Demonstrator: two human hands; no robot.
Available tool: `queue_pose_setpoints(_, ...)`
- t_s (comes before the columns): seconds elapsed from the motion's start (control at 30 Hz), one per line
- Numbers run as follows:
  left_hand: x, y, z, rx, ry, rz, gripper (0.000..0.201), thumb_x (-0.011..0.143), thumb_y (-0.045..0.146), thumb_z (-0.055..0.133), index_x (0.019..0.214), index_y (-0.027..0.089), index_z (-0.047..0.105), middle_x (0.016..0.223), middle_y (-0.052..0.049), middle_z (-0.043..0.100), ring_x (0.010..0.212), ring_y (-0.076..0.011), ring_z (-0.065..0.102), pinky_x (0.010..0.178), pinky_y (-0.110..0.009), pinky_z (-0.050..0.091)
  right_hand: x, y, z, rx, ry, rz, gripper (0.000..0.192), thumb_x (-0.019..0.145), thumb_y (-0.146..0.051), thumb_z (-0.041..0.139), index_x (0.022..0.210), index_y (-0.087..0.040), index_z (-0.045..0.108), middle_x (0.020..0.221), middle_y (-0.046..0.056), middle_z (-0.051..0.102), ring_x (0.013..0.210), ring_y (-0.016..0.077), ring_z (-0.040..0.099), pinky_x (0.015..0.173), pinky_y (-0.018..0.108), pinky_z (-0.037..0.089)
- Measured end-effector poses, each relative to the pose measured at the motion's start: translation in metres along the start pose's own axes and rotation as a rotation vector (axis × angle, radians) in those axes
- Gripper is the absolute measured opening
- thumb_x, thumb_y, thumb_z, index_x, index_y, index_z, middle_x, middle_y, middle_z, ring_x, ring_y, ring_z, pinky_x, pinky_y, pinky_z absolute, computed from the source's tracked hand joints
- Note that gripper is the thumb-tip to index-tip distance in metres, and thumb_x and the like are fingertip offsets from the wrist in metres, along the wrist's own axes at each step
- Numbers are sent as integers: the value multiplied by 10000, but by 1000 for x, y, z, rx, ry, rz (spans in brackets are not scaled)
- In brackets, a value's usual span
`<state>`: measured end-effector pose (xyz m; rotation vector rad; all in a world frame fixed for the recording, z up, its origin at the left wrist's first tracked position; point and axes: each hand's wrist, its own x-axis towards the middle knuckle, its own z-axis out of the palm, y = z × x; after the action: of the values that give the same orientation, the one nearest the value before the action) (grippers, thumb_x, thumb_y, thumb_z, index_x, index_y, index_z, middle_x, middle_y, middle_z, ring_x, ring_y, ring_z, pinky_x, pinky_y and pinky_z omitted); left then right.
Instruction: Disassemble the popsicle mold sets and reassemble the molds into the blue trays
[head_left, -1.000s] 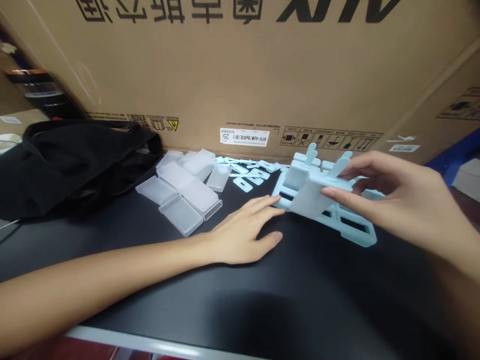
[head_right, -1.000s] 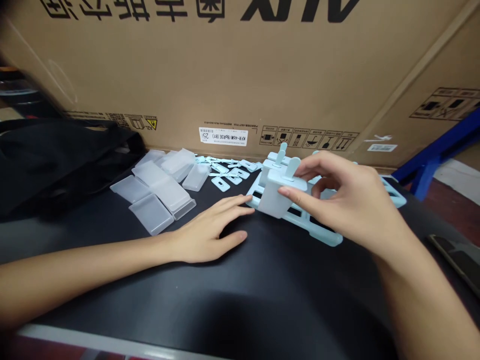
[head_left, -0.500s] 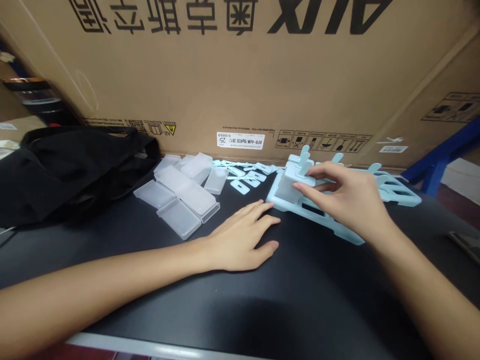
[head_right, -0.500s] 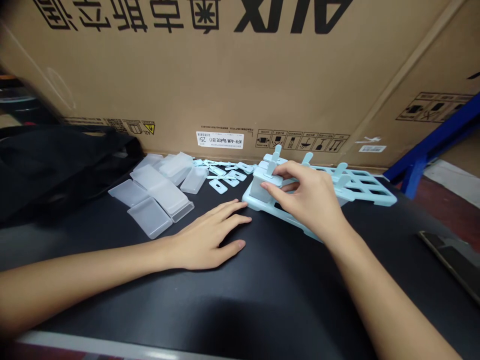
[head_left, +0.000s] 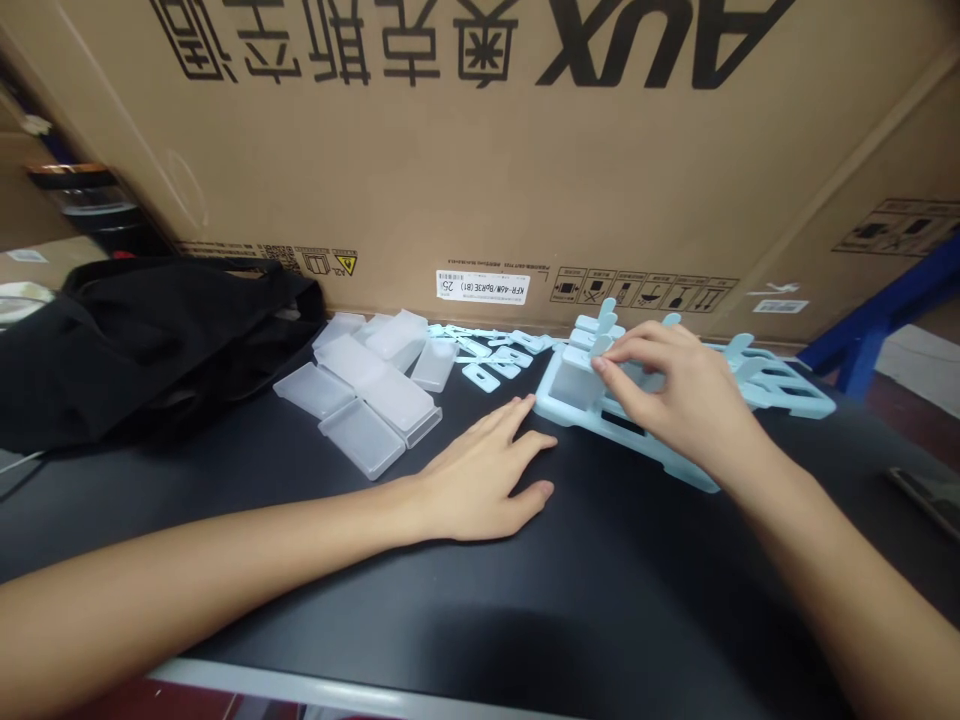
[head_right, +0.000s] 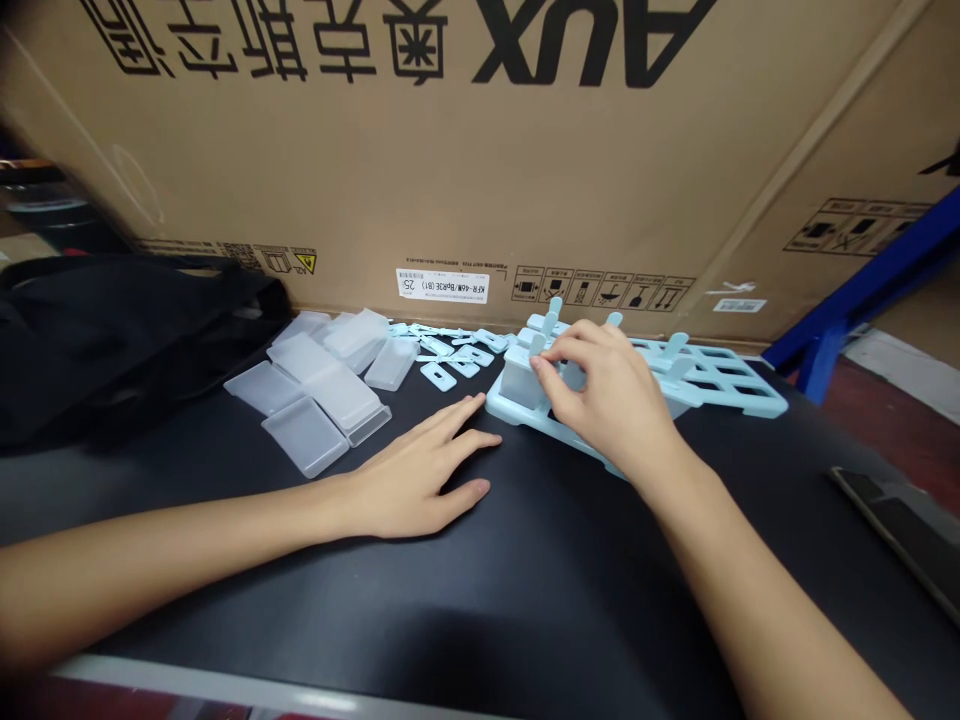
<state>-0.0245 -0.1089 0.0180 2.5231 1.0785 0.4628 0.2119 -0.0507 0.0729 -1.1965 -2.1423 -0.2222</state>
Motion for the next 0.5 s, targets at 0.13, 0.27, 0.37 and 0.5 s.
queue_pose_setpoints(0.13, 0, 1, 1, 25, -8, 10, 517, 995, 448, 479, 1433, 174, 491, 1661, -204, 201, 1557, -322, 159, 1254, -501, 247, -2, -6, 0, -29, -28, 35, 208, 918, -334, 587, 786, -208, 687, 892, 59, 681, 759, 207, 588, 666, 339, 429)
queue_pose_setpoints(0.27, -1, 1, 1, 12, 1, -12, 492, 981, 467, 507, 1399, 207, 510, 1652, -185, 246, 1552, -322, 193, 1235, -520, 286, -4, -9, -3, 14, -27, 64, 207, 925, -324, 562, 813, -202, 685, 908, 55, 684, 727, 183, 595, 670, 323, 437)
queue_pose_setpoints(0.37, -2, 2, -1, -16, 24, 4, 430, 976, 455, 520, 1336, 220, 538, 1621, -166, 323, 1519, -301, 297, 1203, -508, 353, -4, -4, -10, 69, -63, 24, 201, 925, -314, 550, 816, -202, 676, 898, 55, 690, 768, 188, 618, 716, 325, 455)
queue_pose_setpoints(0.5, -3, 5, -2, 55, 104, 54, 313, 978, 381, 502, 1222, 202, 579, 1482, -122, 511, 1416, -262, 452, 1202, -469, 363, -3, 8, -24, 134, -164, -39, 183, 922, -313, 542, 837, -212, 669, 910, 52, 696, 799, 190, 635, 751, 328, 469)
